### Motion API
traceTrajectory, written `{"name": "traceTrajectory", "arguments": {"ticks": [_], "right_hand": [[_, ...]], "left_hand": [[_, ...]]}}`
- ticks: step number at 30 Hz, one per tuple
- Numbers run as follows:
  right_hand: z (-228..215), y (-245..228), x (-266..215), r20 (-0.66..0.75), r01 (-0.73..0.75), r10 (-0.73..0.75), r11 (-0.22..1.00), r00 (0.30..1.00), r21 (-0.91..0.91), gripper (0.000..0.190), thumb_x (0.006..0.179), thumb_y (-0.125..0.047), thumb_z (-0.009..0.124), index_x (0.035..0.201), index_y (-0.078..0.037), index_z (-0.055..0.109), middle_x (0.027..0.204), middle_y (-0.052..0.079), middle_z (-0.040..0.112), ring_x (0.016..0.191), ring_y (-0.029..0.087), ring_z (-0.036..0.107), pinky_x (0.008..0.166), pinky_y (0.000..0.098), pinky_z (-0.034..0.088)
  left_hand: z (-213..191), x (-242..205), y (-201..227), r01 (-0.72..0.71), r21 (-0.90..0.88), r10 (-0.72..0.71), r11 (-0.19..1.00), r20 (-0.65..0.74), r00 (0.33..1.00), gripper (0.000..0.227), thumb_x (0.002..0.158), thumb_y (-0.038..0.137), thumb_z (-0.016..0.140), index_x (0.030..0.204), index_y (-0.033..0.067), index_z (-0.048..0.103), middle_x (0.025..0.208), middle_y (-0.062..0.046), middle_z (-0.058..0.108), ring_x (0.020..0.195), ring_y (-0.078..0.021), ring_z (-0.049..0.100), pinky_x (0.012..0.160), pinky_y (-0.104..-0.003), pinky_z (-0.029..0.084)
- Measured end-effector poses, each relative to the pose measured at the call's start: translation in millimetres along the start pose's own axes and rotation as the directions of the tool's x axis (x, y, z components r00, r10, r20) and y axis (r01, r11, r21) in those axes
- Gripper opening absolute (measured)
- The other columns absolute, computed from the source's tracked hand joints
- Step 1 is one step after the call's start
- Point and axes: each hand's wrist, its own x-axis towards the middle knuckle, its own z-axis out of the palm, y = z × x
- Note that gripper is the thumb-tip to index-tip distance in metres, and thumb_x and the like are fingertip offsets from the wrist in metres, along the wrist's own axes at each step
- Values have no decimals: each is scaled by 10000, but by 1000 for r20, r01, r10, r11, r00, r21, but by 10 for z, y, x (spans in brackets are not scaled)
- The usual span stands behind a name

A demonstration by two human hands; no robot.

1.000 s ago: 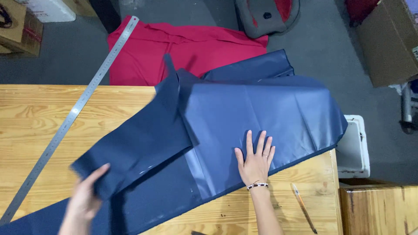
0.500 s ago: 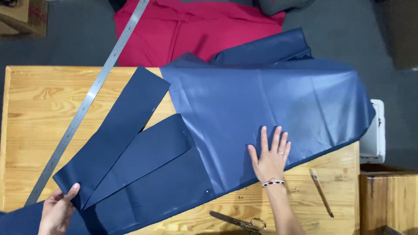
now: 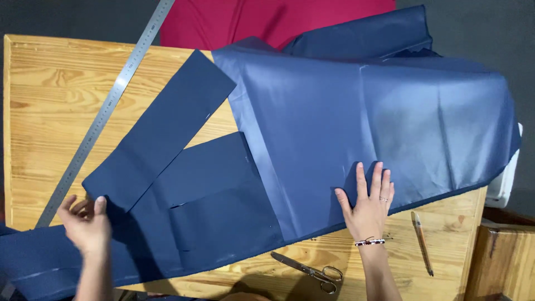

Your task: The person cuts a piece of dark blue fabric using scissors, then folds and smooths it on a wooden table. They use a metal ruler and a pencil to measure and mark lines on the fabric for further cutting.

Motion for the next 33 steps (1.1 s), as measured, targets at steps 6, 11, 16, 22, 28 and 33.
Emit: {"name": "traceTrajectory", "arguments": {"ticks": [6,11,16,22,28,33], "right_hand": [[48,-29,-10,-65,13,-14,1000,998,-10,752,1022,-591,420,1644,-177,332,1716,226,186,1564,474,187,1240,631,174],[2,4,4,-51,19,-19,1000,999,3,758,1017,-585,442,1640,-167,335,1713,238,177,1570,467,164,1248,622,155],[-34,131,32,-156,70,-87,991,984,-110,712,1006,-567,528,1581,-151,482,1659,165,404,1474,396,414,1096,570,395],[-250,642,294,-178,130,-93,969,980,208,351,1046,-261,643,1342,-77,686,1296,117,718,1099,327,635,963,419,493],[-545,1403,681,-331,-15,15,1000,944,4,580,1071,-245,666,1570,19,535,1621,339,359,1481,510,277,1169,638,260],[-569,1585,606,-25,-326,328,943,944,62,760,1063,-480,471,1680,-95,249,1660,311,54,1533,487,52,1205,700,62]], "left_hand": [[511,-1164,1556,-467,335,475,818,62,878,539,1080,364,549,1470,-3,491,1481,-324,442,1345,-496,400,1107,-638,269],[718,-1689,1695,-473,408,375,781,300,877,698,1031,580,401,1617,200,383,1698,-255,228,1577,-446,202,1228,-697,173],[539,-1663,1413,-270,269,189,925,290,938,815,1031,601,293,1668,112,154,1733,-216,17,1597,-468,29,1237,-692,30],[471,-1694,1173,-284,442,172,851,275,946,837,973,567,415,1662,122,248,1726,-250,90,1591,-454,68,1220,-713,52],[502,-1773,1232,-194,500,122,844,174,977,930,920,645,508,1671,161,250,1715,-262,124,1566,-508,114,1196,-752,59],[488,-1779,1271,-103,516,17,850,168,986,970,894,652,546,1676,191,206,1710,-271,61,1569,-495,43,1186,-762,56]]}}
